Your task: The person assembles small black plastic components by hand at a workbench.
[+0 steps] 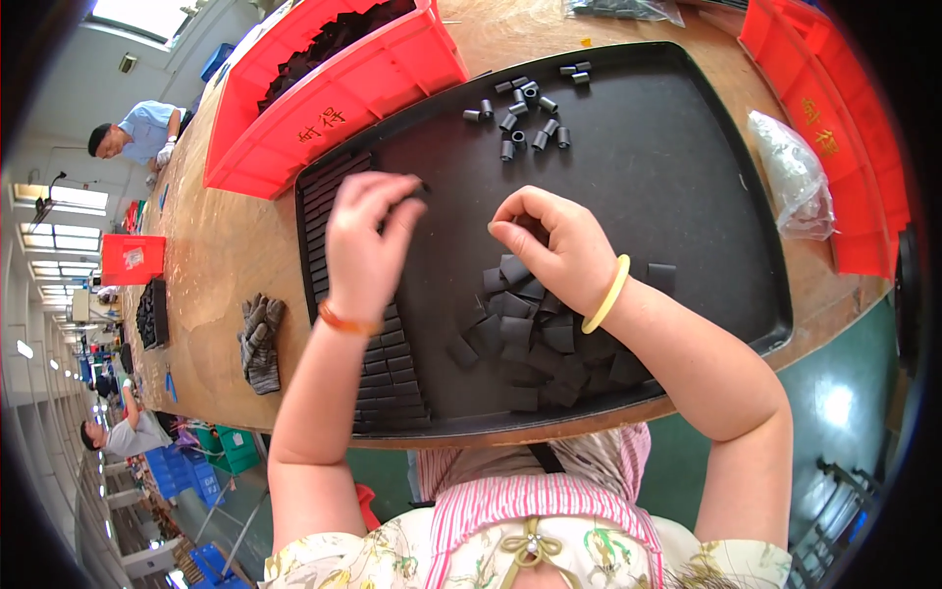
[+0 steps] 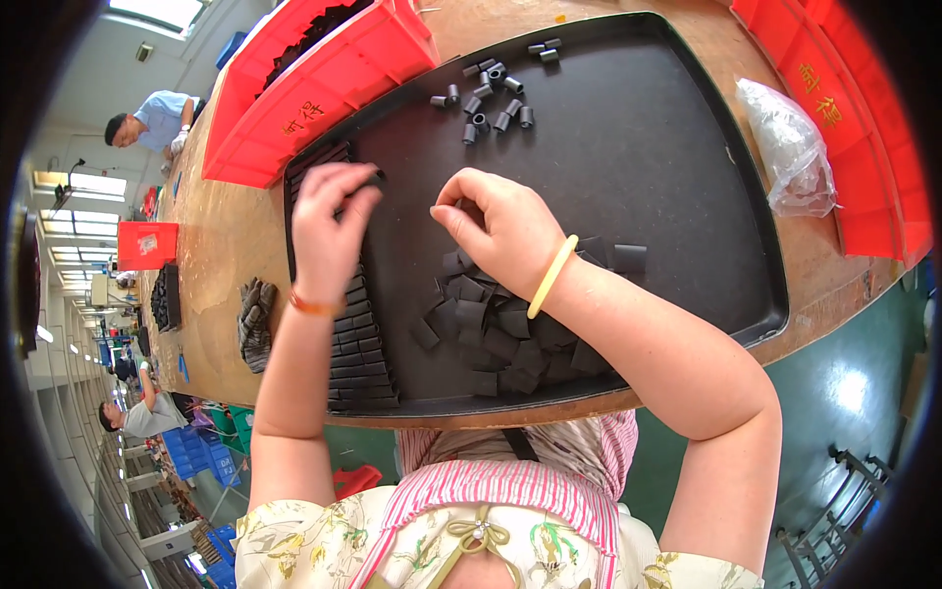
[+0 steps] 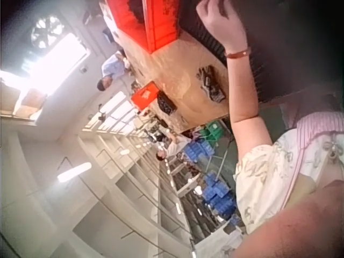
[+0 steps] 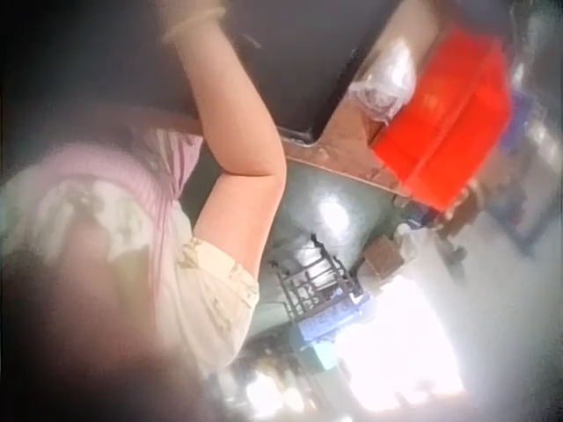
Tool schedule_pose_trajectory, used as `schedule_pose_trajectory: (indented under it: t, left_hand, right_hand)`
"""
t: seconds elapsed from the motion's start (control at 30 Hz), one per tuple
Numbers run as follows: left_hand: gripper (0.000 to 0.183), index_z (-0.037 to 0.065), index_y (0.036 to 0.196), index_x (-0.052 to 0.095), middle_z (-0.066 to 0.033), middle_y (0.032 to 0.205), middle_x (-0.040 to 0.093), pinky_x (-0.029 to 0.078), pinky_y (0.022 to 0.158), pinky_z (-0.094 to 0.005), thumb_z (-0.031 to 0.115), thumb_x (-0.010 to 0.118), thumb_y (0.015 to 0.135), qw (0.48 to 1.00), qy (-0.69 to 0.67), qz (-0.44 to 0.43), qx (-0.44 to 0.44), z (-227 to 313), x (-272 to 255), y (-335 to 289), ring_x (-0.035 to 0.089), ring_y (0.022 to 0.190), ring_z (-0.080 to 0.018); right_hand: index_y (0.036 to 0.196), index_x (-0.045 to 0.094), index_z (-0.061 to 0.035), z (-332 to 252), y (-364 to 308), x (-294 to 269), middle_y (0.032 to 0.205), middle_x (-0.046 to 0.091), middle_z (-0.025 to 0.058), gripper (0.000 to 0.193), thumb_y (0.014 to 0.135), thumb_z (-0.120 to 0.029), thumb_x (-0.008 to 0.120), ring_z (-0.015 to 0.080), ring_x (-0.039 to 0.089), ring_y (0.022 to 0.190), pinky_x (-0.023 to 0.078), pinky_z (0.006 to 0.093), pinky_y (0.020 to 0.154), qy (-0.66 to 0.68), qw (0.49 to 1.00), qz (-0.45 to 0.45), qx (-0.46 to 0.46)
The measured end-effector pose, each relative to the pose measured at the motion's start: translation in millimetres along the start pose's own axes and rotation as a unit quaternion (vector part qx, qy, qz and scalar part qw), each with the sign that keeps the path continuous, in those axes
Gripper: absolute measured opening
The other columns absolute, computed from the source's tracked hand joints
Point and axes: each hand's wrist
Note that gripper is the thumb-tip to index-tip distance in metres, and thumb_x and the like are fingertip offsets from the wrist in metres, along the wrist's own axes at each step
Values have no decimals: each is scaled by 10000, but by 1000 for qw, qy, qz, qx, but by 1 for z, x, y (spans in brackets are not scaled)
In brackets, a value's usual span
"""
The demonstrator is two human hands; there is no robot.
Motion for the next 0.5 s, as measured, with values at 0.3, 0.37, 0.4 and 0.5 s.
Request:
schedule_pose_trajectory:
  t: [0.3, 0.37, 0.4, 0.5]
  left_hand:
    - [175, 77, 1004, 740, -84, 938, 680, 484, 843, -363, 144, 722, 844, 981, 189, 5, 51, -148, -7, 60, 601, 956, -275]
    - [186, 87, 1024, 739, -77, 941, 679, 475, 859, -366, 136, 715, 846, 978, 203, 7, 57, -151, -3, 56, 595, 966, -273]
    - [199, 97, 1044, 737, -70, 945, 677, 466, 876, -369, 127, 708, 849, 974, 218, 12, 61, -153, -4, 52, 590, 976, -272]
    - [257, 111, 1084, 730, -59, 989, 669, 456, 892, -375, 61, 656, 843, 946, 301, -3, 120, -153, -6, 48, 577, 1002, -276]
  right_hand:
    - [900, 626, -5, -2, 2, 4, 784, 632, 112, 134, 887, -131, 669, 220, 596, 683, 494, 333, 654, -8, 1000, -17, -5]
    - [898, 626, -6, 1, 1, 3, 783, 632, 113, 135, 887, -133, 670, 223, 597, 684, 495, 335, 654, -7, 1000, -15, -4]
    - [898, 627, -8, 1, 2, 3, 784, 635, 113, 135, 887, -136, 670, 224, 599, 685, 496, 336, 656, -7, 1000, -22, 1]
    - [912, 633, -1, 3, 1, 3, 770, 621, 78, 121, 898, -116, 666, 160, 566, 677, 480, 295, 641, -11, 1000, -29, -3]
Point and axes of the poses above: each hand's wrist, its own y-axis towards the middle knuckle, its own x-axis out of the palm, z = x × y
